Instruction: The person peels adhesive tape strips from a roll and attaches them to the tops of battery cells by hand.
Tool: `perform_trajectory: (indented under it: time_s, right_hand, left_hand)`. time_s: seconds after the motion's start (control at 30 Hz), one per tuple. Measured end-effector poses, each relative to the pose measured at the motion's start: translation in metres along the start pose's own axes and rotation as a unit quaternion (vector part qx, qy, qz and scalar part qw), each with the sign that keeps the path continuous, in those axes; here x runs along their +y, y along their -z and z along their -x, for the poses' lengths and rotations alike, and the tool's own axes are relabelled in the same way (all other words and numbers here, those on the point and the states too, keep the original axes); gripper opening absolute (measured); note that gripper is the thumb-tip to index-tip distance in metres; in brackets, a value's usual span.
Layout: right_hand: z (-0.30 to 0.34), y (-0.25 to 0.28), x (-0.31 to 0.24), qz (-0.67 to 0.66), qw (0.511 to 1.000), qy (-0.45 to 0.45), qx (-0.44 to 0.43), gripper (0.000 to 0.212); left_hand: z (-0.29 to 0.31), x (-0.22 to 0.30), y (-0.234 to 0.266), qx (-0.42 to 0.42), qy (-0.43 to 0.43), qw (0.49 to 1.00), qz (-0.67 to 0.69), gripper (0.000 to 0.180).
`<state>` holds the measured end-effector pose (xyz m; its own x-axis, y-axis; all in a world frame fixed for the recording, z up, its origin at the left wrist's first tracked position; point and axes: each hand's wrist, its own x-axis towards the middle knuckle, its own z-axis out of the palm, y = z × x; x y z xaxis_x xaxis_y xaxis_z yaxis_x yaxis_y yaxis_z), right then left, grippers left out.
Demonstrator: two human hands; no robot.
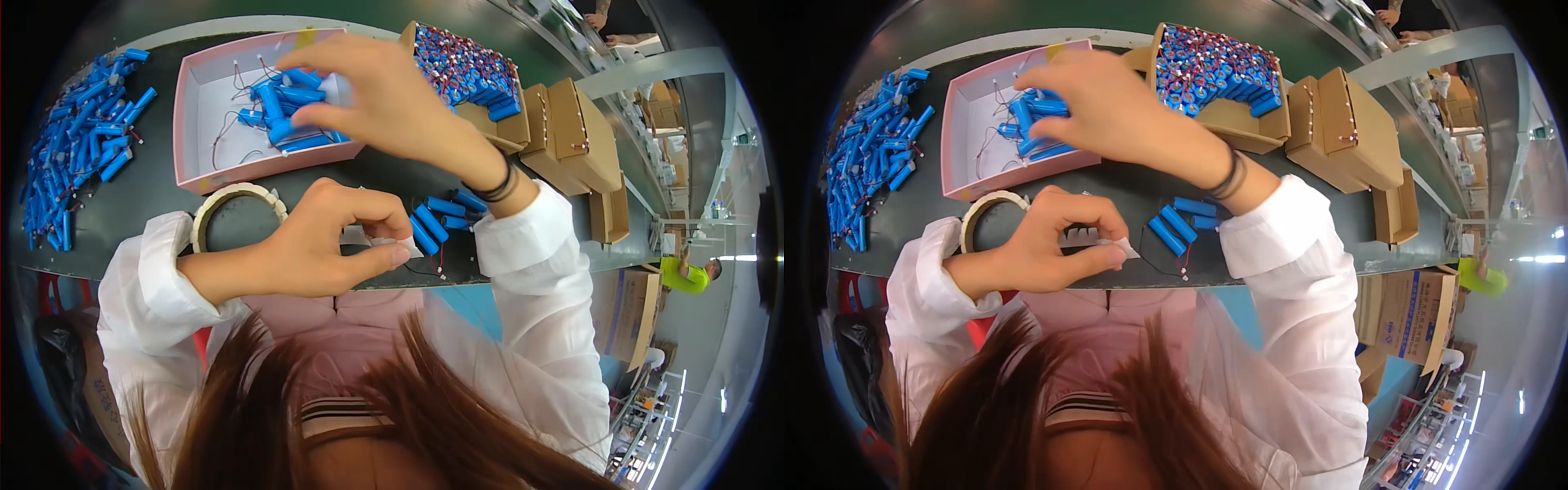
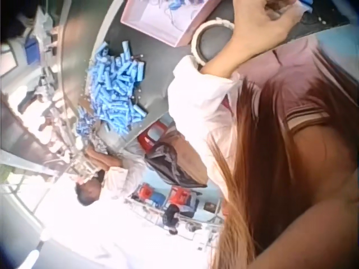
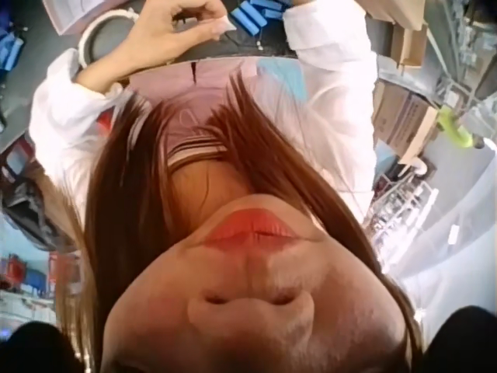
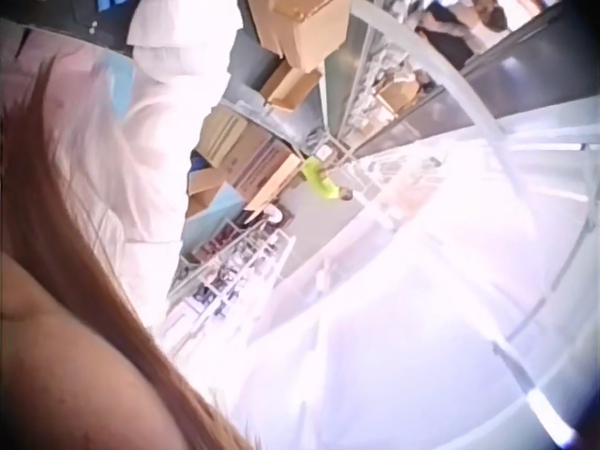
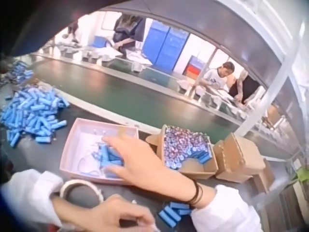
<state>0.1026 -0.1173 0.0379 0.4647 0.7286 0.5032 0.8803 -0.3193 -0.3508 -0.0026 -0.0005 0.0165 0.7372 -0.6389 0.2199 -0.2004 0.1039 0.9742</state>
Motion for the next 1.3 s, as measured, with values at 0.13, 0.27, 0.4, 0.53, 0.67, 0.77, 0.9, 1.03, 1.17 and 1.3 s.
perform_trajectory:
  time_s: [0.13,0.27,0.4,0.53,0.67,0.77,0.9,1.03,1.17,1.3]
  right_hand:
    - [0.033,0.051,-0.014,-0.099,0.985,-0.138,-0.029,0.019]
    - [0.071,0.087,-0.033,-0.138,0.939,-0.228,-0.216,0.014]
    - [0.109,0.078,-0.05,-0.149,0.939,-0.212,-0.227,0.019]
    - [0.133,0.062,-0.05,-0.136,0.965,-0.157,-0.16,0.025]
    - [0.125,0.053,-0.047,-0.056,0.974,-0.082,-0.203,0.027]
    - [0.118,0.05,-0.046,0.064,0.964,-0.006,-0.26,0.015]
    - [0.113,0.048,-0.046,0.145,0.942,0.069,-0.293,0.013]
    - [0.114,0.05,-0.035,0.052,0.971,0.012,-0.232,0.025]
    - [0.115,0.047,-0.025,-0.015,0.989,-0.045,-0.143,0.022]
    - [0.119,0.038,-0.019,-0.128,0.977,-0.149,-0.088,0.024]
  left_hand:
    - [0.001,-0.002,0.001,0.021,0.011,1.0,0.013,0.012]
    - [0.0,-0.007,0.006,0.028,-0.006,0.999,0.028,0.008]
    - [-0.003,-0.01,0.006,0.055,-0.005,0.989,0.135,0.009]
    - [-0.004,-0.008,0.006,0.065,0.029,0.982,0.177,0.01]
    - [-0.004,-0.005,0.007,0.065,0.087,0.973,0.205,0.013]
    - [-0.003,-0.006,0.007,0.07,0.09,0.971,0.209,0.014]
    - [-0.003,-0.006,0.006,0.08,0.069,0.97,0.218,0.015]
    - [-0.002,-0.005,0.005,0.088,0.065,0.965,0.238,0.014]
    - [0.0,-0.004,0.005,0.077,0.025,0.975,0.207,0.01]
    - [0.001,-0.007,0.003,0.064,-0.051,0.988,0.132,0.01]
